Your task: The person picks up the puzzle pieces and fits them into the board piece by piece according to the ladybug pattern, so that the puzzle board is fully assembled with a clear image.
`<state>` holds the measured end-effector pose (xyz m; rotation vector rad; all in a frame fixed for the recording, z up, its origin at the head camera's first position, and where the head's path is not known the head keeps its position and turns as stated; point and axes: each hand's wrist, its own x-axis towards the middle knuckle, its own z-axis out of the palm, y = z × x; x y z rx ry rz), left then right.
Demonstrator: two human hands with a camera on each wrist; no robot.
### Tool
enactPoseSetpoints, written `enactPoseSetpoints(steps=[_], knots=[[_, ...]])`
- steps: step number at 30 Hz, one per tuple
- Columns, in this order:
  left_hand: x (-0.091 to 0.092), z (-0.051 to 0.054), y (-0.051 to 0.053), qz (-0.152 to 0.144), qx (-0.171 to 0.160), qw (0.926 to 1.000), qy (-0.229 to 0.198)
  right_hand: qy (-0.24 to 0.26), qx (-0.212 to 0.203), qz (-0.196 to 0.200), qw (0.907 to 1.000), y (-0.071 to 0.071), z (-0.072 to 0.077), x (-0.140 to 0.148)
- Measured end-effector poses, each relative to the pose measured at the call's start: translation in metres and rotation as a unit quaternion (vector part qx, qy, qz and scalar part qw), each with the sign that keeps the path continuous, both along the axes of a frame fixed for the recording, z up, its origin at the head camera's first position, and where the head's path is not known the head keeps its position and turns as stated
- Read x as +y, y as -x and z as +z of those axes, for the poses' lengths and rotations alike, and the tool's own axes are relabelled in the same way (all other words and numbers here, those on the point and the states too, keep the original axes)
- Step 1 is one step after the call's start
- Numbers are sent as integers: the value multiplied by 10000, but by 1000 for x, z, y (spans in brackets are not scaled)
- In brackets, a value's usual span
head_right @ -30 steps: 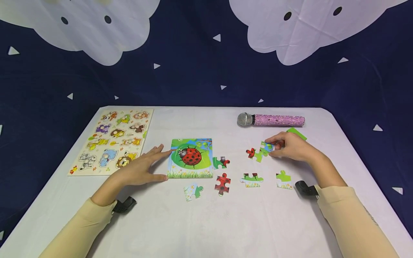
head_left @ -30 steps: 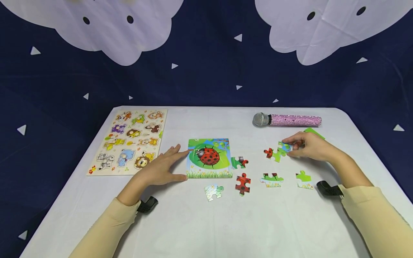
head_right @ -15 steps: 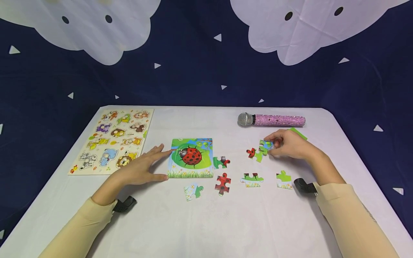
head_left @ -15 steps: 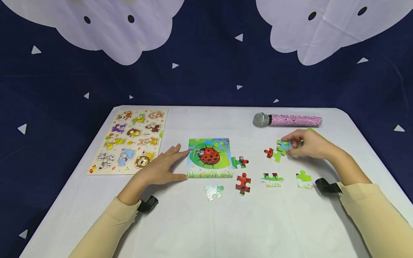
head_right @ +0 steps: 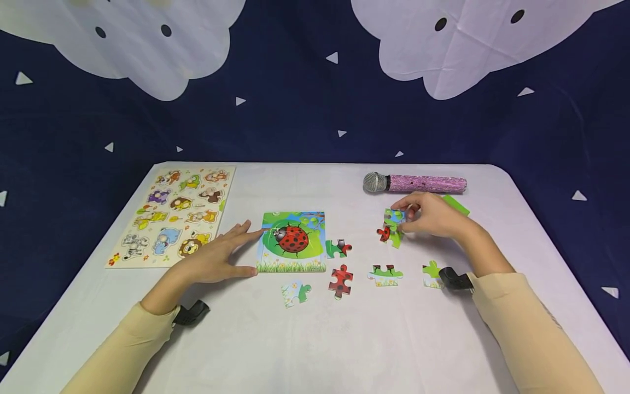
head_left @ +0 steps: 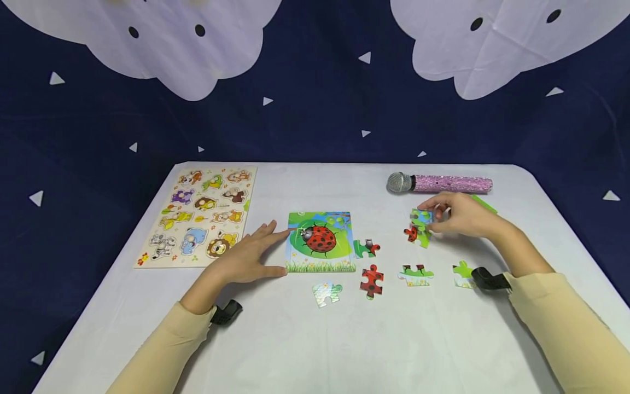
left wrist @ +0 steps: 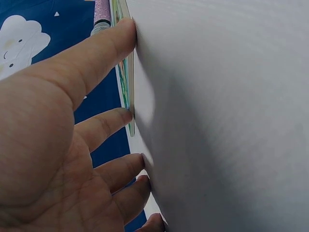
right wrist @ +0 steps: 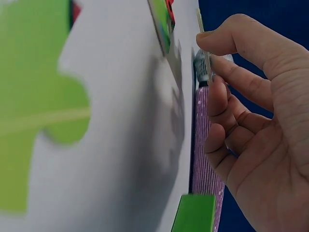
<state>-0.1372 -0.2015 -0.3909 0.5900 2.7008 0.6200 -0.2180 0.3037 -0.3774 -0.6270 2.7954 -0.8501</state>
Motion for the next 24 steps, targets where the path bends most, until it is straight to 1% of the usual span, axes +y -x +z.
enactPoseSetpoints(steps=[8,13,16,21,24], knots=[[2,2,-1,13,-115,9999,-14,284,-189,207,9992,5,4,-24],[3,3,1,42,-183,9998,6,307,-272,294,9987,10,6,-41],[5,4,1,54,-225,9997,38,305,-307,412,9982,12,6,-53],[7,6,2,90,-275,9996,80,344,-284,666,9968,15,8,-72],[8,7,2,96,-285,9995,90,339,-245,742,9964,18,8,-83]])
